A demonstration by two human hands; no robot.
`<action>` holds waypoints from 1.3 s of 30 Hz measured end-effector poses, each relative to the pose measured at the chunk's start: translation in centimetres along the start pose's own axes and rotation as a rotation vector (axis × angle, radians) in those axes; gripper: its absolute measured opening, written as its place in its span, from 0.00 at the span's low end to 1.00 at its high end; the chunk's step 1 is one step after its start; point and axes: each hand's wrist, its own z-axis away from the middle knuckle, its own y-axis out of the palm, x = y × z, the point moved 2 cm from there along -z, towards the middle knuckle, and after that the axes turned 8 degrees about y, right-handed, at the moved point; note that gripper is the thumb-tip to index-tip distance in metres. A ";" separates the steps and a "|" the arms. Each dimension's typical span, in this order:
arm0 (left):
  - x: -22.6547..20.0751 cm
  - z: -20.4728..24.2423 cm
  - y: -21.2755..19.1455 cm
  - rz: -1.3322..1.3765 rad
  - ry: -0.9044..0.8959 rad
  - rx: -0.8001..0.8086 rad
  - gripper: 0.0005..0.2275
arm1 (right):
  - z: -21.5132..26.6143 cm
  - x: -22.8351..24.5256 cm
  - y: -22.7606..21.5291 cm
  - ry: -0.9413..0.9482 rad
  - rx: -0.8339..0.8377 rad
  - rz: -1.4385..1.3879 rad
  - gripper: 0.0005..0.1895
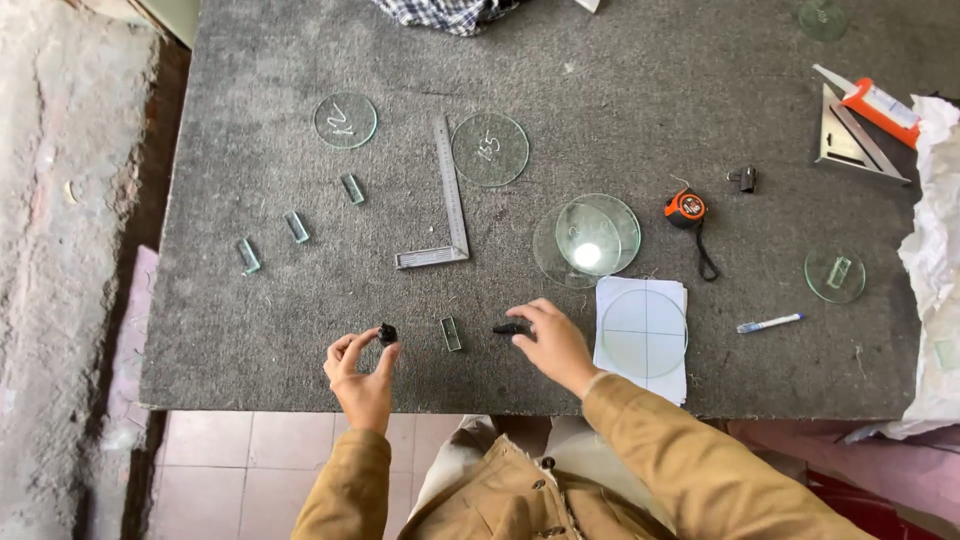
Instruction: Measuring and marking glass components for assembly using a tape measure and a paper template on a workshop bench.
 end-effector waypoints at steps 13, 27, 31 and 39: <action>2.6 2.5 4.5 -0.192 -0.114 -0.185 0.16 | -2.8 6.4 3.7 -0.327 -0.040 0.026 0.08; 3.6 3.0 5.1 -0.199 -0.125 -0.179 0.15 | -3.3 13.4 8.0 -0.683 -0.089 0.086 0.08; 3.6 3.0 5.1 -0.211 -0.127 -0.180 0.15 | -4.2 12.6 9.5 -0.709 -0.059 0.143 0.08; 3.1 3.6 3.0 -0.360 -0.171 -0.018 0.39 | 1.2 19.2 2.5 -0.109 0.284 -0.680 0.38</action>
